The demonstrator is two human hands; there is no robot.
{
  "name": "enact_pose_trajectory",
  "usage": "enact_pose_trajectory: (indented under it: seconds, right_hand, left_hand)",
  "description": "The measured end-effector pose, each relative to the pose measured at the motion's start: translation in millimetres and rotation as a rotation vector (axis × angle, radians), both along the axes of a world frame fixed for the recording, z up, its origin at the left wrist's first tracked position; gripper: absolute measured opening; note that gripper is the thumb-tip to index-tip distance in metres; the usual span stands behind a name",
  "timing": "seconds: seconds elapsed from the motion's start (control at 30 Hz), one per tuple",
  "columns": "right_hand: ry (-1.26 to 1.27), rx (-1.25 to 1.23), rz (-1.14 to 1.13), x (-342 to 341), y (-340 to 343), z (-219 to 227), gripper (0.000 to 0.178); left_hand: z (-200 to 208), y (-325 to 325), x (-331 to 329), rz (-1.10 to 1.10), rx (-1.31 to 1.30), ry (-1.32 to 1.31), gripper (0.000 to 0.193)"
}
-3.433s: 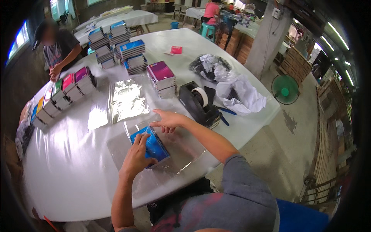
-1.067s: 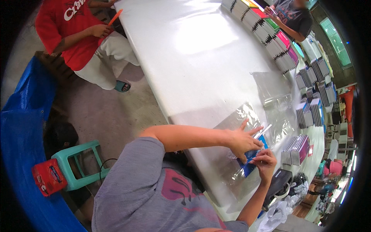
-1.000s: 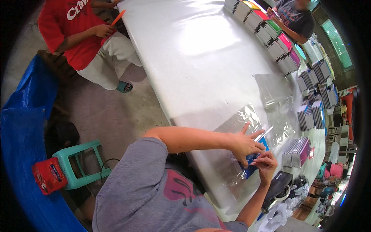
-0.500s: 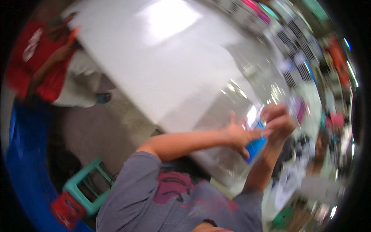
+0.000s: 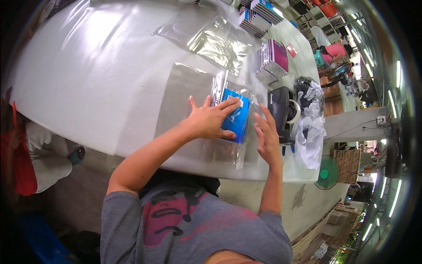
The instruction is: The person places stacks of spiral-bound notebooks into clear plastic bags on a white table. They smooth the bags and arrange the packaged notebooks on the table. Other people are visible in the background.
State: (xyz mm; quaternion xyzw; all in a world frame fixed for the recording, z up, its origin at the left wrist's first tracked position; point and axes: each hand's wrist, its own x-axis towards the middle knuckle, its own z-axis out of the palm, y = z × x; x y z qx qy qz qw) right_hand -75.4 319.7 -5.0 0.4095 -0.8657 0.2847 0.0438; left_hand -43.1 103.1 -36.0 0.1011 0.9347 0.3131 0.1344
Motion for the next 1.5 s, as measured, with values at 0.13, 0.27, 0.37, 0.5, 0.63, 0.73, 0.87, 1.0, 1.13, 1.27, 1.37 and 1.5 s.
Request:
enact_pose_trajectory:
  seconds: [0.13, 0.27, 0.37, 0.5, 0.63, 0.73, 0.87, 1.0, 1.13, 1.27, 1.37, 1.5]
  right_hand:
    - [0.052, 0.401, 0.349, -31.1, -16.8, 16.3, 0.035]
    - [-0.126, 0.453, 0.422, -56.8, -24.8, 31.6, 0.019]
    - [-0.138, 0.307, 0.465, -65.6, -33.4, 32.8, 0.018]
    - [-0.309, 0.243, 0.509, -84.3, -35.1, 22.9, 0.019]
    - [-0.427, 0.039, 0.482, -88.2, -40.1, 5.6, 0.015]
    - [-0.565, -0.159, 0.467, -83.6, -45.6, -5.9, 0.016]
    - [-0.546, -0.192, 0.474, -83.2, -48.0, -20.0, 0.016]
    - [-0.535, -0.239, 0.42, -73.7, -44.0, -23.9, 0.016]
    - [-0.422, -0.158, 0.436, -71.7, -51.0, -18.5, 0.016]
    - [-0.351, 0.002, 0.454, -72.3, -55.2, -8.7, 0.016]
    - [-0.384, 0.045, 0.372, -65.3, -54.6, -4.7, 0.016]
    - [-0.459, 0.014, 0.351, -64.8, -54.7, -5.6, 0.014]
  left_hand:
    - [-1.6, -4.6, 0.1, -0.012, -0.004, 0.003, 0.093]
    - [-5.4, -4.9, 0.6, -0.037, 0.033, 0.024, 0.094]
    - [-10.2, -3.9, 1.4, -0.016, 0.077, 0.035, 0.094]
    - [-15.5, 1.4, 9.3, 0.059, 0.081, 0.08, 0.094]
    - [-12.7, 0.9, 11.1, 0.076, 0.087, 0.077, 0.096]
    - [-1.5, -10.4, 6.3, 0.012, 0.144, -0.011, 0.099]
    - [-11.4, 2.7, 8.4, 0.092, 0.073, 0.07, 0.1]
    - [-8.6, 7.2, 9.8, 0.141, 0.063, 0.058, 0.1]
    - [-7.0, 9.5, 10.0, 0.148, 0.08, 0.047, 0.103]
    - [-6.8, 2.1, 12.1, 0.153, 0.211, 0.087, 0.1]
    - [-2.3, -23.5, 15.8, 0.155, 0.153, 0.169, 0.089]
    - [0.8, -44.2, 16.6, 0.063, -0.049, 0.169, 0.072]
